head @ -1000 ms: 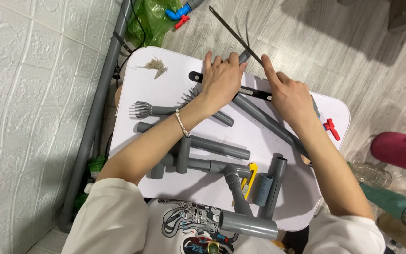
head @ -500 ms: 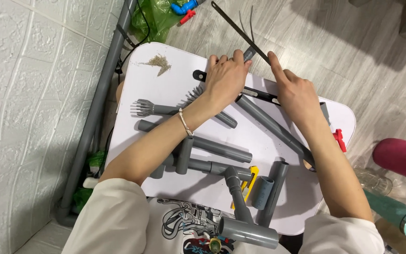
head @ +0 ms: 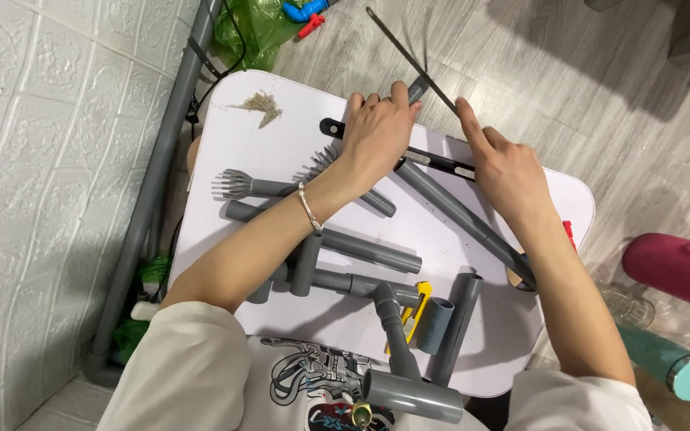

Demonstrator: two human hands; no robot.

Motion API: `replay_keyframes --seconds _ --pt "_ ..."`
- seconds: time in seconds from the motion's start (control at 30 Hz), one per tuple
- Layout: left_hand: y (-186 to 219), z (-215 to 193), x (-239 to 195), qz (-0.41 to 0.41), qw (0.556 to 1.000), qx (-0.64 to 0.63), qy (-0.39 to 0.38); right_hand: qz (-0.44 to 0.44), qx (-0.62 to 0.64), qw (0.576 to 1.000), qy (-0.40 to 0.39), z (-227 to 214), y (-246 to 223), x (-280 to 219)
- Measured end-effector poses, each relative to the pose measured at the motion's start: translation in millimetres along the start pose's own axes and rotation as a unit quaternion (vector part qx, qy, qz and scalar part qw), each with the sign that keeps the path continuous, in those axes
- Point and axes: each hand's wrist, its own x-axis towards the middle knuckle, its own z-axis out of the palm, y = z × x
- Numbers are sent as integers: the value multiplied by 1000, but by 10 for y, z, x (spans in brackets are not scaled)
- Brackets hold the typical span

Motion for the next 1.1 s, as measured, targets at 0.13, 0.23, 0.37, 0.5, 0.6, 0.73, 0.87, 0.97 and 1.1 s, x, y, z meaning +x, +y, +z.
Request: replay_keyframes --seconds 0.13,0.23,0.37,0.5,0.6,0.73,0.87,0.97,1.1 --pt "-4 -1 3 28 998 19 53 19 -63 995 -78 -116 24 -83" --pt "11 4 4 33 998 30 55 -7 -90 995 -36 -48 0 -24" --pt "-8 9 -1 36 997 9 68 -3 -54 998 -30 15 -2 118" --pt "-22 -9 6 36 999 -4 34 4 -39 998 -50 -76 5 38" --pt "24 -33 46 14 1000 -4 13 33 -23 996 -75 -86 108 -130" --pt "34 -14 -27 34 998 -9 49 29 -40 997 -58 -94 -3 -101" --pt "11 -59 15 36 998 21 54 5 -55 998 -23 24 -4 160" --pt "6 -33 29 21 999 -10 30 2 -67 997 -45 -62 -14 143" --pt "36 -53 -3 43 998 26 48 27 -46 994 -94 -131 50 -59"
